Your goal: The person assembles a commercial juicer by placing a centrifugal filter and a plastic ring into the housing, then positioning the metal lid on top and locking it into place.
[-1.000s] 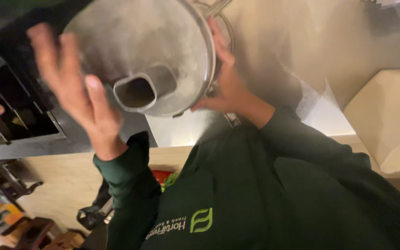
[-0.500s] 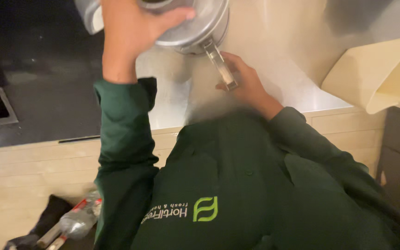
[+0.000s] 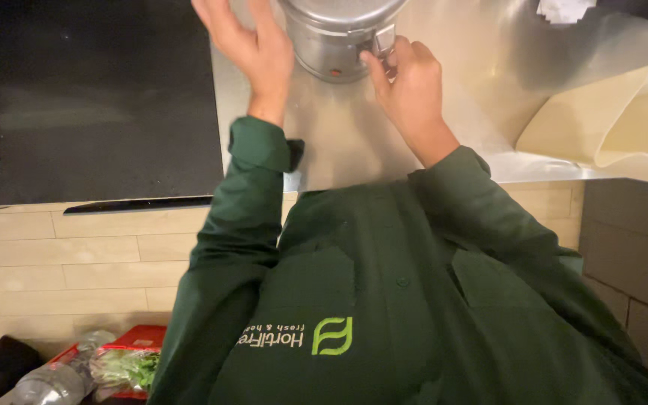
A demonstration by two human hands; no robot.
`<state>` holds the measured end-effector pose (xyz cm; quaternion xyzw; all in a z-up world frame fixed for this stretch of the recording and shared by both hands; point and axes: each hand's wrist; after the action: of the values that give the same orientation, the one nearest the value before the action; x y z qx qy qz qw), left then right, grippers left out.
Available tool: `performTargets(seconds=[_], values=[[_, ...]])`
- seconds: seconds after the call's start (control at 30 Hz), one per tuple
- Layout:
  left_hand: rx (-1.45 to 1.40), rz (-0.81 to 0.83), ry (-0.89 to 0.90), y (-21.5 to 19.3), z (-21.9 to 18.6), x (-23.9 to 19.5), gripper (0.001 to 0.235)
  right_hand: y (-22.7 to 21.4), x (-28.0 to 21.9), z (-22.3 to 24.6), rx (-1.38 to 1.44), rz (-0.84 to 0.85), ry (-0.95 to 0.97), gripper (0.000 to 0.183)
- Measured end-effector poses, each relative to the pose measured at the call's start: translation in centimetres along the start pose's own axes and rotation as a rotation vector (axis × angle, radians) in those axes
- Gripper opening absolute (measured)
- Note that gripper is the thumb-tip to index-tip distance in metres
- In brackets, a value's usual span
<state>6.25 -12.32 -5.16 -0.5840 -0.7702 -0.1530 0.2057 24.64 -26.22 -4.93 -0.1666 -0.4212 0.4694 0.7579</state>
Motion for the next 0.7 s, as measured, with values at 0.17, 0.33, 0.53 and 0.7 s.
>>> performTargets(seconds=[0.17,0.33,0.53,0.7], values=[[0.107,-0.074,0.039,-1.1,1.4,-3.4,0.019,-0.3,1.0,-0.5,-0.092,0.027,-0.113,0.036],[-0.066,0.142,-0.240,-1.8,3.5,-2.6,0.035,-0.5,-0.4,-1.0,0.063,0.102,0.015,0.030],[-0.189,0.367,-0.310,-1.5,7.1,-2.4,0.048,0.1,-4.9,-2.7,0.186,0.095,-0.012,0.030],[-0.400,0.283,-0.493,-1.3,7.9,-2.9,0.042,0.3,-6.4,-5.9,0.116,0.301,0.020,0.051]])
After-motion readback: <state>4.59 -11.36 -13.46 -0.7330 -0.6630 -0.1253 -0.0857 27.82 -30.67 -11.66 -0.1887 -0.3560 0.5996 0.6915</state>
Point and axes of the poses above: each hand's wrist, its own x-axis towards the middle knuckle, its own y-axis out of the palm, z = x × y, and after that the axes turned 2 degrees about -y, right-handed
